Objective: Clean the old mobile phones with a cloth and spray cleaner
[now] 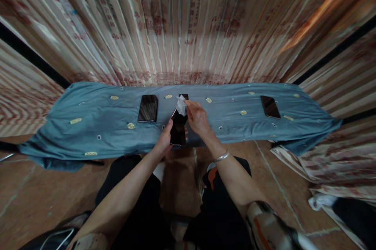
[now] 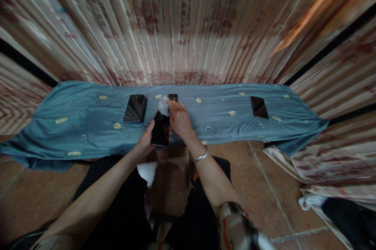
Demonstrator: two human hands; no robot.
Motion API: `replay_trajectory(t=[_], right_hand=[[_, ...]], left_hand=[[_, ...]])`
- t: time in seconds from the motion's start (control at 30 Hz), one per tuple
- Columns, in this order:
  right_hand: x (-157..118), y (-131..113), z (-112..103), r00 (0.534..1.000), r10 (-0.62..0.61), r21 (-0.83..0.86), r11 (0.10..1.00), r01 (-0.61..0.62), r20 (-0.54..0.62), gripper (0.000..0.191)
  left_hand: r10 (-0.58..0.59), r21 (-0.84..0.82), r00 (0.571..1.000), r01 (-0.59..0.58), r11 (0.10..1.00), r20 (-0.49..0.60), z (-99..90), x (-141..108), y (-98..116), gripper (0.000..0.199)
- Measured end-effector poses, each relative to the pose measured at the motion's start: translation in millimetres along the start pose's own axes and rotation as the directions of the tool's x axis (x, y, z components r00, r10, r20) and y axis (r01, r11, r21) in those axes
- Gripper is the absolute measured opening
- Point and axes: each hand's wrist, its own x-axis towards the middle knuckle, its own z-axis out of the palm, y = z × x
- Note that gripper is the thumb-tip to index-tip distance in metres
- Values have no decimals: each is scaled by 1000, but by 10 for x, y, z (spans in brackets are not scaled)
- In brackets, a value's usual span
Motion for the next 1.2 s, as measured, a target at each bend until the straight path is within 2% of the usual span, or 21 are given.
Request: replay_trajectory(t=[0.2,0.37,0.57,0.77,0.9,1.1,1.2], right_hand=[[-2,1,63,1000,15,1,1000,-15,18,42],[-11,-39,131,998,12,4,1000,-12,61,42],[-12,-108,98,999,-18,27,1000,17,51,51],[-59,-192,90,989,-68,50,997,62,129,55],[-94,-224,125,985,-72,64,996,62,158,56],[-132,-299,148,978,-82,61,996,72,193,53],[-114,-293,120,983,-64,58,997,54,172,53]], left_hand=[[33,76,997,-38,996,64,2,-73,-94,48],[25,116,999,-30,993,40,49,-123,-114,43],[-16,95,1000,18,995,-14,107,-135,-39,40],[-13,25,998,14,1000,-59,116,-156,22,45],[-15,-39,999,13,999,-43,104,-145,41,48],[57,-74,997,-61,995,-52,71,-77,32,47],[22,-36,999,-23,999,-33,27,-55,-6,46]])
